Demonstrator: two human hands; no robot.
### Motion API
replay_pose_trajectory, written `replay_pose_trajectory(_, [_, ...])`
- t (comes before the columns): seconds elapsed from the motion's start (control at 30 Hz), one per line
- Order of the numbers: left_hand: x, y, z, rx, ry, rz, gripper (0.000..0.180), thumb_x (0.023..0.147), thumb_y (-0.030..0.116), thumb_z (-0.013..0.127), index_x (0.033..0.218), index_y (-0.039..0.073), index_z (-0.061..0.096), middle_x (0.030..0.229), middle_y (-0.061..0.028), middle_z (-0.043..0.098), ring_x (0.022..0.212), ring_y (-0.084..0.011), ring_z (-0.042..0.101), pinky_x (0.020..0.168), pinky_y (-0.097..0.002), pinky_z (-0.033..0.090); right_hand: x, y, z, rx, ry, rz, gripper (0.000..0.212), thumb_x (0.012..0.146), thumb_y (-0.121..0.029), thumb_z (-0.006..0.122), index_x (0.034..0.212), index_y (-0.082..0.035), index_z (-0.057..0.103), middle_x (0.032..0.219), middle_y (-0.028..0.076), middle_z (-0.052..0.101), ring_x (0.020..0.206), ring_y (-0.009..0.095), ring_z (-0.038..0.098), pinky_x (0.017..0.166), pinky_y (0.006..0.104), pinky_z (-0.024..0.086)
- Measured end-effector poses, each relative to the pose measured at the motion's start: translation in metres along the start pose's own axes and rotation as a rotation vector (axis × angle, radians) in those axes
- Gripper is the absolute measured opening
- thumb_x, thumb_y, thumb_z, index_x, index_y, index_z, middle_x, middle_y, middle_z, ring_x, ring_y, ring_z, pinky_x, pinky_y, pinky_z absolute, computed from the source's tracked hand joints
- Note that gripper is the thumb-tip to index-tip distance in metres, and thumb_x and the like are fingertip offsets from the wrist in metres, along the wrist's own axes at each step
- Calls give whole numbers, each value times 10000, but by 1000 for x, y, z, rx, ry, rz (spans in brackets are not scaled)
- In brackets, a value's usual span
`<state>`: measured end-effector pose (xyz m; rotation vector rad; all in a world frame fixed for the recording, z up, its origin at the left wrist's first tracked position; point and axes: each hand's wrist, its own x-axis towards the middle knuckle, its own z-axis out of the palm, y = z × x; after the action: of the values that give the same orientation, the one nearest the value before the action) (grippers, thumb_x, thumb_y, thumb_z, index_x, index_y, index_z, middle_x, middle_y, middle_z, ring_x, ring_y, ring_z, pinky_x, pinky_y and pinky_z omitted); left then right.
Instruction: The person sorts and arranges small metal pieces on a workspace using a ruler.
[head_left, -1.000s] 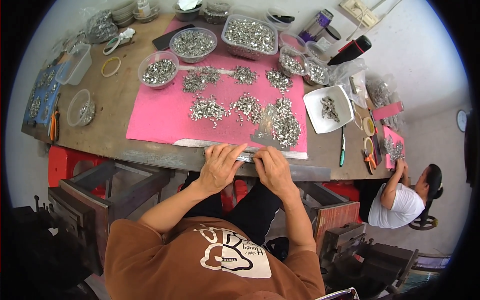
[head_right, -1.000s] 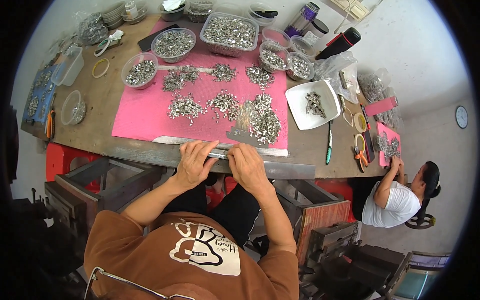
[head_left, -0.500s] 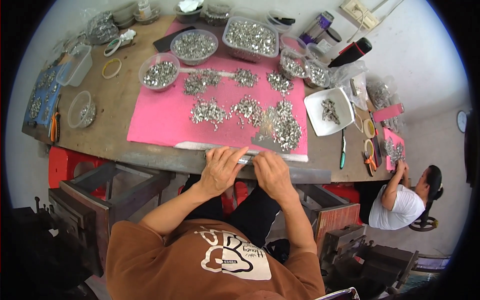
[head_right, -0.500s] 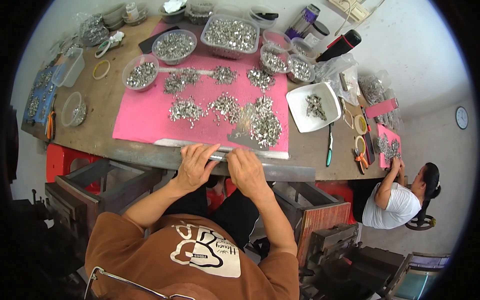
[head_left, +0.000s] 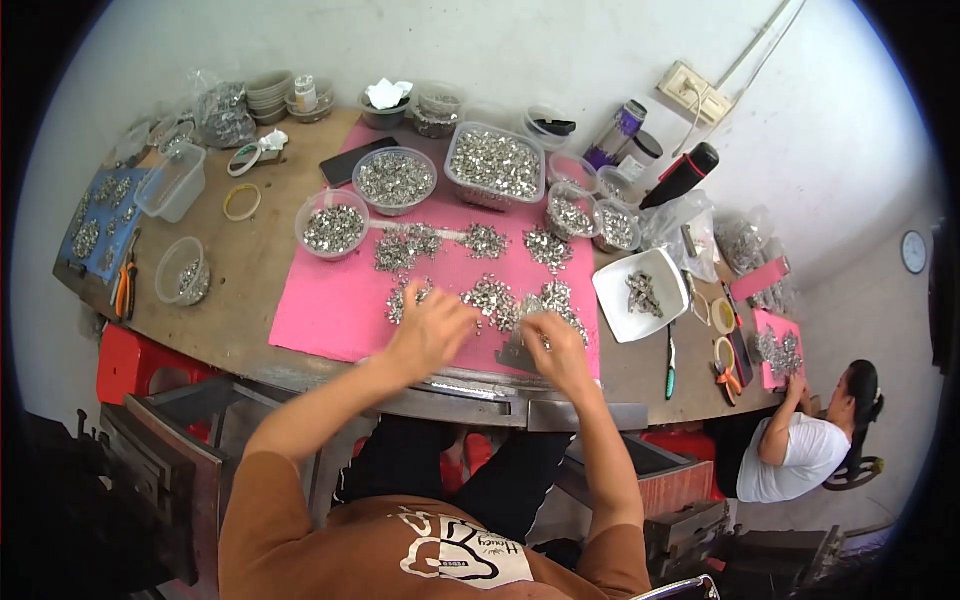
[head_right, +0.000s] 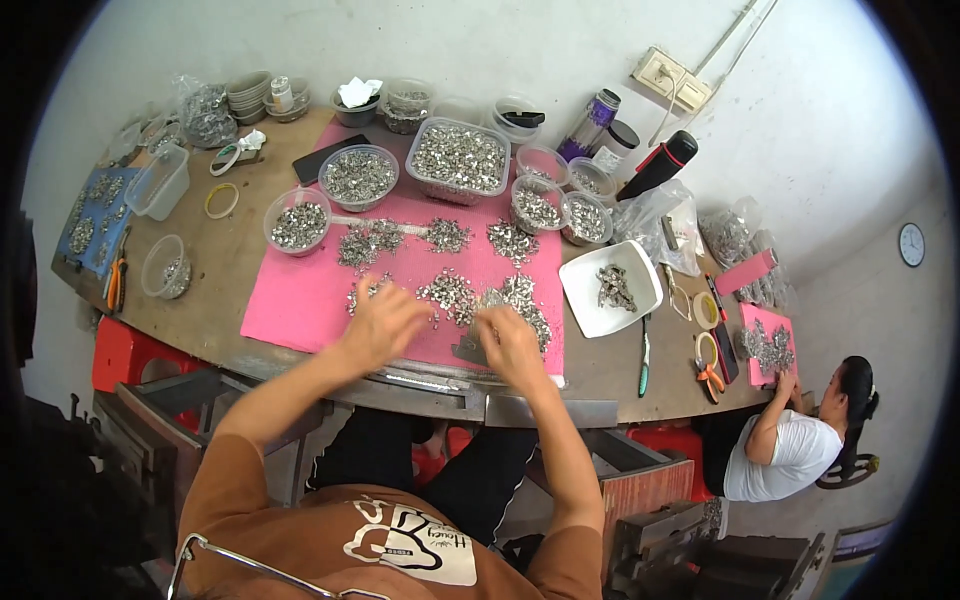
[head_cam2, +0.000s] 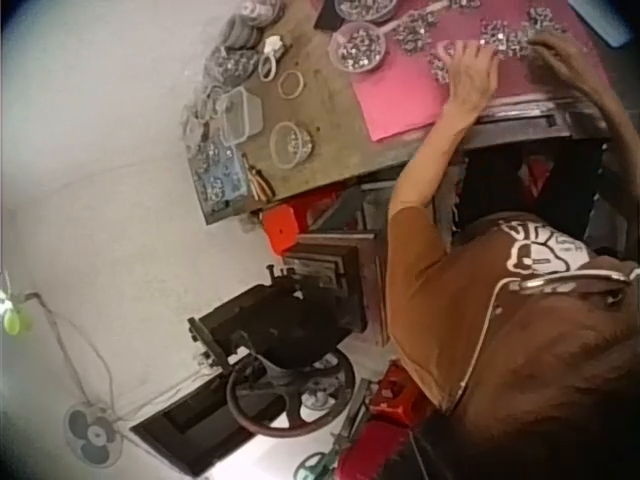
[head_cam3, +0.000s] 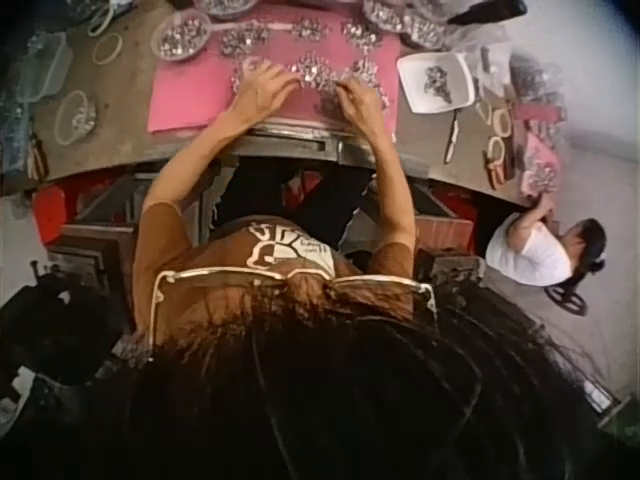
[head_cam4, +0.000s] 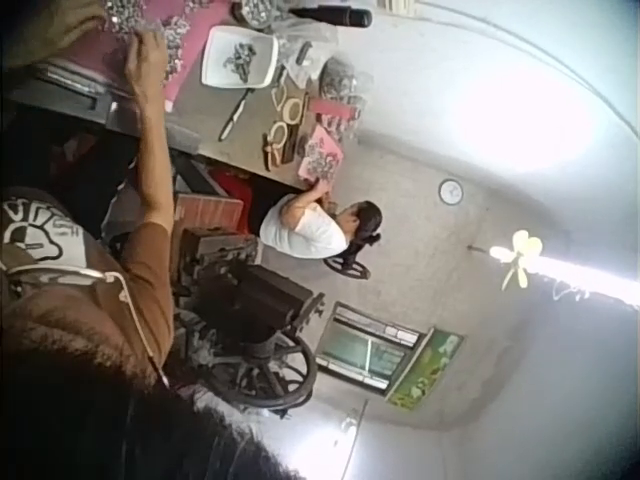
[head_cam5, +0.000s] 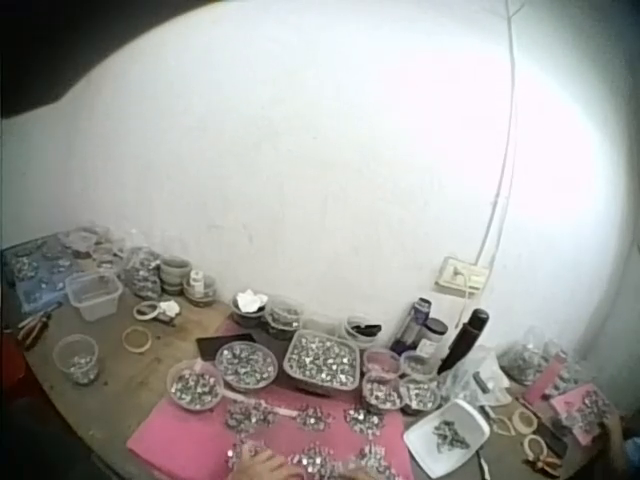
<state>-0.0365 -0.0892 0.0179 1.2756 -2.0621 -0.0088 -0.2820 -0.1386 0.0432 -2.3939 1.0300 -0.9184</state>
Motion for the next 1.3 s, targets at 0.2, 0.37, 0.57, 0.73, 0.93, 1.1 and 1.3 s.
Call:
replay_pose_trajectory(0.2, [71,-92,45,52,38,-159,106,844,183,751,919,124,704,876,-29,658,952,-238,594,999,-522,302,92,72,52,-140,132,34,123,911,-58,636,984,3,714,904,206,646,825,397,659,743,473,533])
replay_pose_trajectory(0.37, [78,-98,57,53,13,-177,117,836,212,763,894,123,713,859,-32,652,917,-246,585,990,-512,301,102,80,73,-312,161,86,111,888,-97,685,943,-8,722,904,183,667,851,369,667,785,458,535])
replay_pose_trajectory(0.57, [80,-98,64,145,56,-44,75,855,143,691,898,84,677,906,-97,635,946,-285,599,1010,-560,329,108,82,73,-311,144,160,135,887,-119,678,906,14,681,923,207,655,879,393,662,802,477,533])
replay_pose_trajectory(0.73, [83,-99,70,357,61,56,64,876,124,686,914,85,654,896,-64,602,923,-261,586,1021,-558,350,113,80,77,-453,141,142,145,860,-108,650,881,35,634,899,227,657,837,412,664,778,496,535])
replay_pose_trajectory(0.93, [73,-98,60,197,63,47,77,891,139,675,954,95,674,899,-60,601,940,-259,588,1052,-559,319,86,41,50,-294,44,106,124,825,-89,647,848,28,615,816,226,643,787,419,657,708,507,527])
replay_pose_trajectory(1.1, [67,-81,42,16,29,7,25,875,96,651,885,91,629,894,-79,600,930,-270,579,967,-507,341,18,-12,30,-80,-154,88,78,823,-70,650,856,1,642,748,189,644,690,366,652,660,470,514])
replay_pose_trajectory(1.3, [16,-12,4,-263,-307,-17,105,848,90,671,802,86,577,810,-60,576,856,-256,569,904,-443,347,-10,-21,33,-28,-212,34,59,837,-45,668,892,-27,658,851,169,638,830,377,633,750,473,505])
